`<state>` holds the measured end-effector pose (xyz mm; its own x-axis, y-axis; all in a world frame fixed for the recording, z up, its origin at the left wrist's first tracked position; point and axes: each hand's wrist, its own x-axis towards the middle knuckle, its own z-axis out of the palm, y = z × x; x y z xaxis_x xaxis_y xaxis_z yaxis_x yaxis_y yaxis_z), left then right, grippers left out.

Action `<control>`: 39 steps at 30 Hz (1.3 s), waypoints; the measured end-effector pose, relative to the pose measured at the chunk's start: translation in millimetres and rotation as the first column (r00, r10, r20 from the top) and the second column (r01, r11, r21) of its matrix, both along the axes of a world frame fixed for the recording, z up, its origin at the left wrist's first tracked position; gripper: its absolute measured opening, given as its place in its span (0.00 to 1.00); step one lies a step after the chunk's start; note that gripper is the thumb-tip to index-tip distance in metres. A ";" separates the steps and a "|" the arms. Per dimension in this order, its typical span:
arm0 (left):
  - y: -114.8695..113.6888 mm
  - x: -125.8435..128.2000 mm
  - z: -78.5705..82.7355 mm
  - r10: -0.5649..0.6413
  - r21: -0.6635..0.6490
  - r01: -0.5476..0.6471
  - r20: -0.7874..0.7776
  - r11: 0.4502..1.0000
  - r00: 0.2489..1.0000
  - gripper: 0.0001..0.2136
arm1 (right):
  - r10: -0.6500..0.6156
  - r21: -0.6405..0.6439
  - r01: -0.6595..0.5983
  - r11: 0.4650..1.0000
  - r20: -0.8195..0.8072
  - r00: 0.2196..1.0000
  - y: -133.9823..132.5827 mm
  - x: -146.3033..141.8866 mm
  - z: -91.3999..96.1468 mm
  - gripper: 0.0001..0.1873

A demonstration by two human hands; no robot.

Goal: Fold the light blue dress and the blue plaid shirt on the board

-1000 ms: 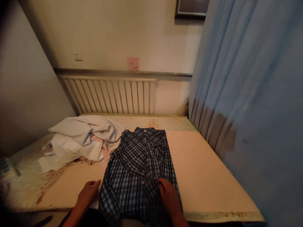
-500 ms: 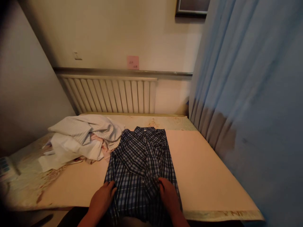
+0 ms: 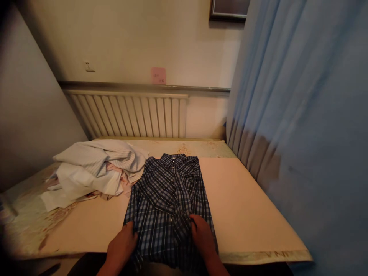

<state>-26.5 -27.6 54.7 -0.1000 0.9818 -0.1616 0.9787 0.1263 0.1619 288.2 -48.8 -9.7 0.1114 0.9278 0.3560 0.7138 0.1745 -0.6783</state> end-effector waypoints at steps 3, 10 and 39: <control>5.6 -8.2 -7.4 0.025 -0.016 -0.024 0.044 1.000 0.999 0.10 | -0.013 0.002 0.013 1.000 -0.004 1.000 0.2 0.2 -0.6 0.19; 18.5 -52.2 -27.6 0.258 0.017 -0.286 0.384 0.958 0.887 0.06 | 0.013 -0.019 -0.013 1.000 -0.030 0.999 -0.5 0.7 -0.1 0.19; 17.6 -82.8 -63.6 0.197 0.049 -0.283 0.605 0.958 0.771 0.10 | -0.013 -0.101 0.022 0.995 0.089 0.996 12.9 -23.0 51.6 0.16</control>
<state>-109.3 -10.0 -9.0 -0.2634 0.9543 -0.1409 0.6269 0.2804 0.7269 265.2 -35.9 41.9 0.1007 0.9580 0.2686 0.7740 0.0942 -0.6262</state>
